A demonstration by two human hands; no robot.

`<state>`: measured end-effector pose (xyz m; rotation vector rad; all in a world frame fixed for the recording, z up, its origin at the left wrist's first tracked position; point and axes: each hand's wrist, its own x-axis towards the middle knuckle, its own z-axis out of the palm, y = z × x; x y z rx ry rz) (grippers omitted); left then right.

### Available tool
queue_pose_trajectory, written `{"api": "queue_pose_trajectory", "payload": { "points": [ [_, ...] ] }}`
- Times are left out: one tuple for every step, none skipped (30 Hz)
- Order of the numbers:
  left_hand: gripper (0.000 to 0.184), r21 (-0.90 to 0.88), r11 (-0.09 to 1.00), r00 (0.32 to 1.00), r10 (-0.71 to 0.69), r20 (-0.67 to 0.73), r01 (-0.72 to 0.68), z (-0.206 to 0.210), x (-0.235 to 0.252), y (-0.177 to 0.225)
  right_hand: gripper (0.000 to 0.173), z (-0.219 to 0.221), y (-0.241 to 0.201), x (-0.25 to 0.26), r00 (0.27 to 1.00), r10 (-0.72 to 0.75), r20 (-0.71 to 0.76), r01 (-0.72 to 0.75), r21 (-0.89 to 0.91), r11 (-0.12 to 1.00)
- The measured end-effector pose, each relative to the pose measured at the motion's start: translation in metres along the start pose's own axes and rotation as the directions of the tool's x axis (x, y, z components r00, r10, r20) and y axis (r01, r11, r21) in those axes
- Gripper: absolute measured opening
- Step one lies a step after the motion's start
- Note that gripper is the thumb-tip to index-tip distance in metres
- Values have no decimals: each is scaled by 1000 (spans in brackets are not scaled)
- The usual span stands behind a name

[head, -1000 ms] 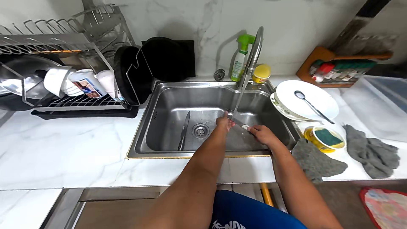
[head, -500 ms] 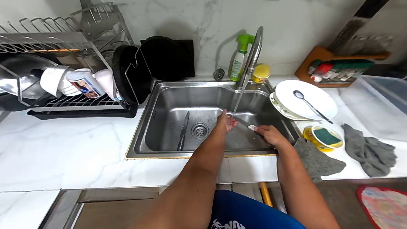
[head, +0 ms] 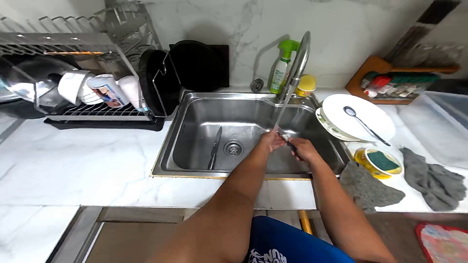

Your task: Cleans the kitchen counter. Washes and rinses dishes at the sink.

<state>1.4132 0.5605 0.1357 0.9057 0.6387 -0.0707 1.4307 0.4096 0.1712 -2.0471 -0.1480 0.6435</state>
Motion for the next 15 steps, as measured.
{"api": "queue_pose_trajectory", "payload": {
  "points": [
    [48, 18, 1000, 1000, 18, -2, -18, 1, -4, 2, 37, 11, -7, 8, 1000, 4, 2, -4, 11, 1000],
    [43, 22, 998, 998, 52, -22, -52, -2, -6, 5, 36, 21, -14, 16, 1000, 8, 21, -9, 38, 999],
    [40, 32, 995, 994, 100, -54, -98, -8, -8, 8, 34, 31, -19, 23, 998, 8, 54, -13, 97, 995],
    [41, 71, 986, 984, 155, -87, -149, -18, -7, 12, 31, 40, -23, 29, 996, 2, 90, -19, 181, 983],
    [44, 154, 969, 969, 213, -129, -192, -32, -5, 18, 30, 47, -27, 35, 992, -6, 127, -28, 264, 964],
    [44, 314, 924, 939, 288, -190, -220, -49, -5, 25, 31, 55, -30, 41, 990, -8, 141, -38, 320, 947],
    [42, 535, 825, 901, 357, -247, -180, -71, -9, 31, 33, 62, -31, 46, 990, -6, 140, -42, 341, 939],
    [41, 729, 682, 873, 388, -296, -56, -94, -18, 36, 33, 69, -31, 51, 992, -3, 126, -40, 335, 941],
    [44, 831, 540, 854, 361, -374, 135, -115, -30, 38, 32, 73, -30, 56, 993, -4, 116, -32, 312, 950],
    [51, 848, 417, 828, 304, -470, 328, -133, -42, 38, 26, 76, -29, 60, 993, -11, 120, -23, 280, 960],
    [55, 807, 334, 784, 241, -572, 486, -151, -43, 34, 23, 76, -29, 63, 990, -9, 140, -26, 249, 968],
    [56, 723, 302, 696, 211, -686, 622, -163, -36, 27, 27, 75, -29, 65, 987, -3, 161, -33, 217, 976],
    [49, 604, 370, 551, 249, -796, 706, -162, -32, 19, 35, 73, -30, 66, 985, 6, 174, -41, 197, 980],
    [38, 482, 528, 313, 379, -871, 699, -143, -38, 11, 43, 72, -32, 65, 983, 15, 182, -50, 188, 981],
    [35, 432, 675, -26, 555, -831, 598, -115, -54, 6, 48, 70, -36, 66, 982, 18, 188, -54, 189, 981]
  ]
}}
